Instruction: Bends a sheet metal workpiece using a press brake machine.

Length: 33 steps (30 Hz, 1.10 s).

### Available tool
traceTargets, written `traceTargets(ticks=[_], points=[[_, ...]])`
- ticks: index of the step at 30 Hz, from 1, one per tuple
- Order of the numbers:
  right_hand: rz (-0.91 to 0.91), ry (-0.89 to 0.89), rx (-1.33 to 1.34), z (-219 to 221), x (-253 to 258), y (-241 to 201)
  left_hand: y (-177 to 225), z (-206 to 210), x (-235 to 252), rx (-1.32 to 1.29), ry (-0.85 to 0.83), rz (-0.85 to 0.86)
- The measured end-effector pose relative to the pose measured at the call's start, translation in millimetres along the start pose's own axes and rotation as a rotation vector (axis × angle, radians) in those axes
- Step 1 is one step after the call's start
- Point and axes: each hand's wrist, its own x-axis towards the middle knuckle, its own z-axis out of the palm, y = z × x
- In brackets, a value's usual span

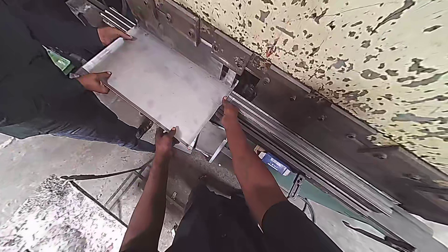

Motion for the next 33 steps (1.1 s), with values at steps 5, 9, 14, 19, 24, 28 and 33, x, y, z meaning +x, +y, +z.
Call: traceTargets(ticks=[5,9,14,19,24,28,33], points=[[-0.005,0.016,-0.009,1,-1,0,4,3,-6,0.024,-0.003,0.028],[-0.002,0.014,-0.019,0,1,-1,8,5,-12,0.071,0.017,0.017],[0.009,0.019,-0.033,1,3,-3,8,5,1,0.0,0.016,0.058],[-0.033,0.013,-0.001,0,2,-3,13,7,-2,0.003,0.002,0.075],[-0.035,-0.003,0.001,-1,0,-6,11,6,-1,0.003,0.009,0.075],[-0.038,0.005,-0.012,0,1,-5,10,5,-1,-0.004,0.007,0.079],[-0.034,0.022,-0.028,1,3,-5,10,5,-1,-0.018,0.0,0.066]])
